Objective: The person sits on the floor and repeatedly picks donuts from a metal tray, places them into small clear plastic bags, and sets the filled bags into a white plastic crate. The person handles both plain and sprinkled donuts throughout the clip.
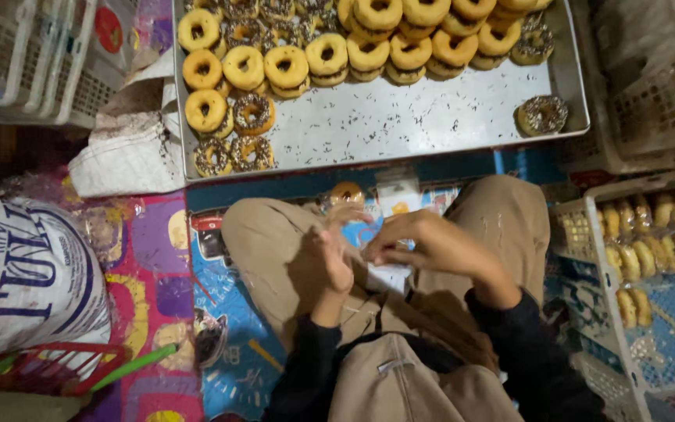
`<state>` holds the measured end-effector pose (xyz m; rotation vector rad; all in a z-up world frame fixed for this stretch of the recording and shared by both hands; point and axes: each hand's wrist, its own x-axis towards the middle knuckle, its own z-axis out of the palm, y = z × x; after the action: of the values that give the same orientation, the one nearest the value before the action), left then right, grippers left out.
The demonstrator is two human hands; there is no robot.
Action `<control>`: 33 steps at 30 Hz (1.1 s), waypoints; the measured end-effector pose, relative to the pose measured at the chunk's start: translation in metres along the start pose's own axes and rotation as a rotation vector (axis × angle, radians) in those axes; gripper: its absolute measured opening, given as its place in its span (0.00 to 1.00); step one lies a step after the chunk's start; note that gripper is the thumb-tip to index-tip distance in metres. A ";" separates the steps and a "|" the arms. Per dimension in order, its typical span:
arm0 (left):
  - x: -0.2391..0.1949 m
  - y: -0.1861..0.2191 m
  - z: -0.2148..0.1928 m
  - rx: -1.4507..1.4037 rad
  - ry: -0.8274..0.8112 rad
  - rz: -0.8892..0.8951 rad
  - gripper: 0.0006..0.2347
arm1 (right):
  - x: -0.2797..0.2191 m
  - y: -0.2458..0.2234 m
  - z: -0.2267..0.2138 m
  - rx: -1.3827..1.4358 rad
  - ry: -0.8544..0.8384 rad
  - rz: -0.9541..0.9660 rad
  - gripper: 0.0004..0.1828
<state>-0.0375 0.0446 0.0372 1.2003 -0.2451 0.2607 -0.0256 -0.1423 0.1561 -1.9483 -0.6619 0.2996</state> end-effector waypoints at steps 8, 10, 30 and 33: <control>0.029 0.091 -0.001 0.730 -0.538 0.676 0.06 | -0.033 -0.016 -0.015 0.151 0.272 -0.040 0.15; 0.028 0.110 0.008 0.739 -0.517 0.639 0.07 | -0.034 -0.018 -0.002 -0.084 0.361 -0.158 0.15; 0.050 0.096 0.001 1.025 0.075 -0.220 0.07 | 0.008 0.100 0.063 0.336 0.230 -0.041 0.36; 0.044 0.073 -0.032 1.266 0.073 -0.018 0.06 | 0.046 0.122 0.126 0.291 0.663 0.084 0.09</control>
<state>-0.0187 0.1023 0.1051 2.4342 0.0321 0.4676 -0.0099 -0.0627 -0.0065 -1.6541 -0.0935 -0.1937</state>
